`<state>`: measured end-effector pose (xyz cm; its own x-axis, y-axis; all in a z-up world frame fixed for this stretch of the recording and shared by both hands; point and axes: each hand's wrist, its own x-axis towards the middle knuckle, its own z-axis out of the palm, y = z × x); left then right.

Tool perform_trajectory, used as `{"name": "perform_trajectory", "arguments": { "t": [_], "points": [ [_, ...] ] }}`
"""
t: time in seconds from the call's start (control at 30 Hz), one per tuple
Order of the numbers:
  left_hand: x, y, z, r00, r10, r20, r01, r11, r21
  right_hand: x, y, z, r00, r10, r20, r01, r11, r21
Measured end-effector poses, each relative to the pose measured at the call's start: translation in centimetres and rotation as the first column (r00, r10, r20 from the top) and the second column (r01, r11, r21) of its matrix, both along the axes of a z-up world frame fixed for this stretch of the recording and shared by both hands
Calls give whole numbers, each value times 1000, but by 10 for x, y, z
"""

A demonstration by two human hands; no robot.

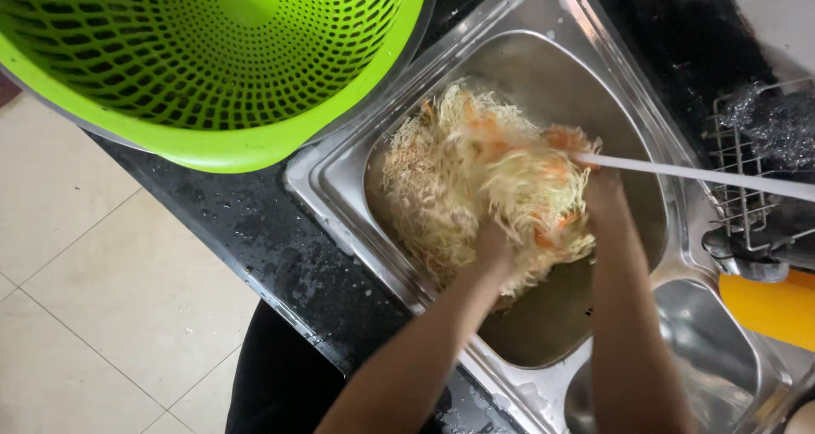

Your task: The person washes a white bowl and a cup under running water, then places them on a drying rack. They organize spoons and chopsticks into a utensil holder. Finally, they rinse shredded cabbage and carrots in a green colander under the tap.

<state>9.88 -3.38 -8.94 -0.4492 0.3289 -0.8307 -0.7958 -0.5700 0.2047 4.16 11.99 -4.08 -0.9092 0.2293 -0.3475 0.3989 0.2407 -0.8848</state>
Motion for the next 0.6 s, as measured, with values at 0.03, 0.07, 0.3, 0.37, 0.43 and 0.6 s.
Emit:
{"name": "perform_trajectory", "arguments": {
  "t": [0.03, 0.07, 0.3, 0.37, 0.43, 0.6],
  "points": [
    [6, 7, 11, 998, 54, 39, -57, 995, 79, -10, -13, 26, 995, 83, 48, -92, 972, 217],
    [11, 13, 21, 993, 97, 66, -105, 986, 128, -19, -27, 49, 989, 47, 139, -78, 971, 226],
    [30, 31, 45, 991, 132, 6, -132, 991, -17, -46, -72, 125, 965, 136, 224, -211, 909, 359],
    [39, 32, 40, 994, 57, -96, -67, 993, -100, -44, -61, 120, 973, 193, 124, -215, 956, 200],
    [43, 34, 32, 958, -51, -283, -5, 981, -195, -38, -46, 108, 970, 238, -51, -241, 967, -86],
    [11, 36, 14, 376, -776, -507, -571, 237, -786, -12, -4, 58, 999, -44, 5, 44, 997, -64]
  ]
}}
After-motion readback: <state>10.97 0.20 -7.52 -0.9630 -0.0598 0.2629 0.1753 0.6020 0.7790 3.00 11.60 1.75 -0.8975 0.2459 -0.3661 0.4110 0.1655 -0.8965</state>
